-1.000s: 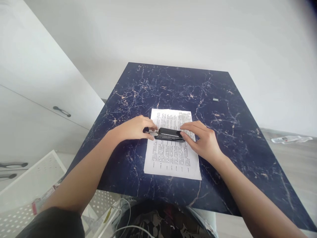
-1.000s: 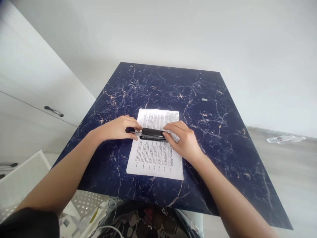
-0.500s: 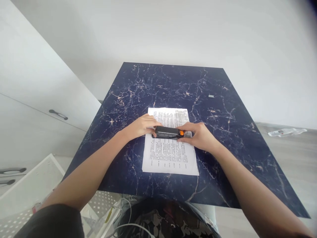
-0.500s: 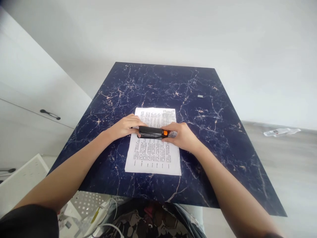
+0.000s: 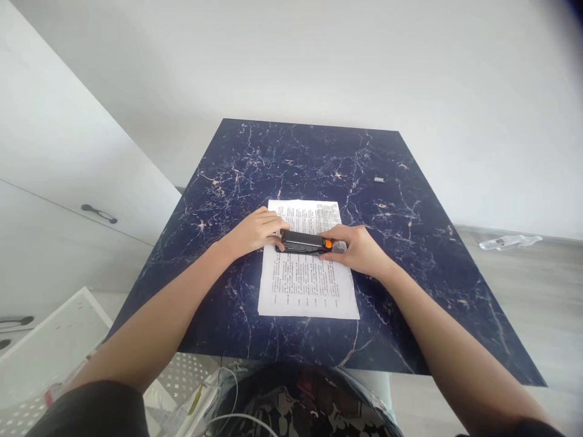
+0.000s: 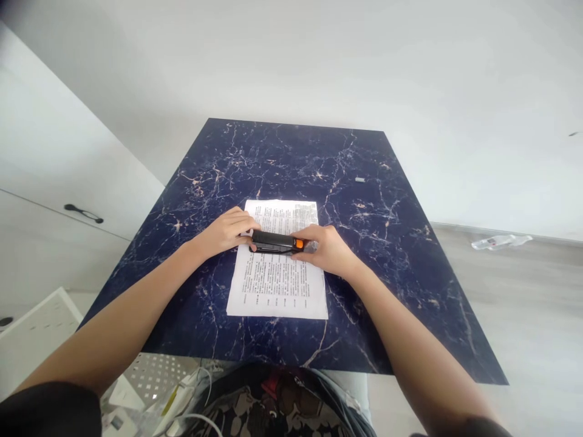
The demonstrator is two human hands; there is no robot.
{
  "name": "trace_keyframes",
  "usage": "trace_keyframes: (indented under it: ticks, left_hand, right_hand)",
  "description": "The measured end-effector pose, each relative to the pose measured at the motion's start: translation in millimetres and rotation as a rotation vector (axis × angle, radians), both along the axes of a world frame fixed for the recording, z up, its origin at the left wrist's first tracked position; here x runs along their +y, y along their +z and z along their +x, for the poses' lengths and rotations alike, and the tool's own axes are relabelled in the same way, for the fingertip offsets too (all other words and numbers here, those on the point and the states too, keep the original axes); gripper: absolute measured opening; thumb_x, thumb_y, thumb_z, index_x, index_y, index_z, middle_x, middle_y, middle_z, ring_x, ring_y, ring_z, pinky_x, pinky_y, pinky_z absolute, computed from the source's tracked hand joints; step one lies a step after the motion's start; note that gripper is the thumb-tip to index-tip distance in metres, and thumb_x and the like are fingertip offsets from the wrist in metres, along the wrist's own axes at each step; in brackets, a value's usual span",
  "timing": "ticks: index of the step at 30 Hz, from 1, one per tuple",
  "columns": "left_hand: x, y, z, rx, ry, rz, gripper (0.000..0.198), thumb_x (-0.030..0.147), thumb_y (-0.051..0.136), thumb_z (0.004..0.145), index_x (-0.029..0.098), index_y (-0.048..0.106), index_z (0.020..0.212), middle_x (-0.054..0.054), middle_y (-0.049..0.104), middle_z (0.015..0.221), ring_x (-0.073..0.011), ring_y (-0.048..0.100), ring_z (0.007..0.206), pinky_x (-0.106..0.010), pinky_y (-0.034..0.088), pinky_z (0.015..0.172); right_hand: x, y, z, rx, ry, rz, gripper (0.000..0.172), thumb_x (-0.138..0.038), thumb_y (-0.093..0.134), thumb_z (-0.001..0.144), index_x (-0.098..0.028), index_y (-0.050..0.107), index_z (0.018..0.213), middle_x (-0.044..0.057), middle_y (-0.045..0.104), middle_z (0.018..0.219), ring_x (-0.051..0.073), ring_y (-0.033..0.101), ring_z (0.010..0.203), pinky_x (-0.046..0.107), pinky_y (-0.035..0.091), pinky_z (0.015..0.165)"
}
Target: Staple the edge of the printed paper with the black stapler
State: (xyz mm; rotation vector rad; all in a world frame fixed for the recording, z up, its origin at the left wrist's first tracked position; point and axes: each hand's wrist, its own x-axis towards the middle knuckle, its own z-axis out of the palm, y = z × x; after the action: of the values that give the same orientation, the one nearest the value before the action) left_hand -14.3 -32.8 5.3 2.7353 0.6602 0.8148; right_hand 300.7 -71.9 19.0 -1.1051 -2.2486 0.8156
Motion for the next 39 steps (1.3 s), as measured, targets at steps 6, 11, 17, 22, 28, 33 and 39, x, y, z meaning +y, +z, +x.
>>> trace_keyframes:
  ticks: [6,11,17,22,28,33,39]
  left_hand:
    - [0.8,11.0,-18.7,0.058,0.114,-0.265,0.025,0.047,0.077,0.091,0.026,0.071,0.102,-0.001,0.075,0.098,-0.021,0.066,0.088,-0.039,0.046,0.091]
    - [4.9,8.5,-16.9,-0.084,0.484,-0.312,0.016,0.034,0.058,0.103,0.023,0.067,0.109,-0.006,0.074,0.105,-0.0217,0.067,0.094,-0.041,0.05,0.095]
    - [3.4,-6.5,1.0,0.053,0.719,-0.224,0.02,0.037,0.063,0.099,0.019,0.064,0.107,-0.01,0.067,0.109,-0.0288,0.06,0.107,-0.048,0.048,0.101]
    - [0.4,-8.1,9.0,0.088,0.77,-0.306,0.02,0.036,0.07,0.094,0.02,0.06,0.099,-0.01,0.064,0.102,-0.0297,0.06,0.099,-0.047,0.049,0.09]
    - [-4.3,-4.6,14.8,0.022,0.727,-0.351,0.026,0.024,0.056,0.098,0.024,0.039,0.078,-0.003,0.058,0.08,-0.0215,0.058,0.074,-0.037,0.042,0.069]
    - [-5.5,-6.4,8.0,-0.205,0.716,-0.416,0.007,0.025,0.05,0.102,0.024,0.047,0.096,-0.002,0.065,0.081,-0.0208,0.064,0.071,-0.036,0.044,0.065]
    - [-4.8,-6.8,5.5,-0.438,0.713,-0.446,0.004,0.028,0.05,0.104,0.024,0.05,0.104,-0.002,0.071,0.085,-0.0195,0.071,0.074,-0.035,0.052,0.066]
  right_hand:
    - [-0.3,4.8,-0.6,0.003,0.046,-0.018,0.038,-0.041,0.083,0.085,-0.026,0.077,0.119,0.004,0.078,0.103,0.02,0.071,0.086,0.039,0.059,0.081]
    - [-6.3,2.5,-12.7,0.082,-0.042,0.099,0.055,-0.048,0.083,0.086,-0.025,0.071,0.134,0.01,0.075,0.126,0.029,0.07,0.111,0.048,0.059,0.097]
    - [-20.5,2.5,-39.3,0.043,-0.006,0.174,0.05,-0.038,0.073,0.096,-0.027,0.062,0.144,0.009,0.073,0.132,0.029,0.067,0.122,0.051,0.058,0.103]
    - [-20.6,-0.4,-45.2,-0.011,-0.018,0.152,0.045,-0.031,0.066,0.101,-0.026,0.059,0.145,0.01,0.074,0.125,0.028,0.07,0.113,0.048,0.062,0.094]
    - [-21.2,-2.3,-46.1,-0.018,-0.061,0.157,0.035,-0.027,0.063,0.101,-0.024,0.065,0.135,0.009,0.076,0.117,0.025,0.073,0.103,0.043,0.063,0.087]
    - [-16.2,18.5,-14.4,0.013,-0.216,0.162,0.032,-0.026,0.069,0.094,-0.023,0.07,0.126,0.007,0.078,0.116,0.025,0.075,0.102,0.045,0.063,0.091]
    - [9.3,35.6,51.3,-0.171,-0.528,0.198,0.034,-0.028,0.073,0.087,-0.022,0.072,0.12,0.01,0.08,0.106,0.032,0.076,0.096,0.052,0.059,0.088]
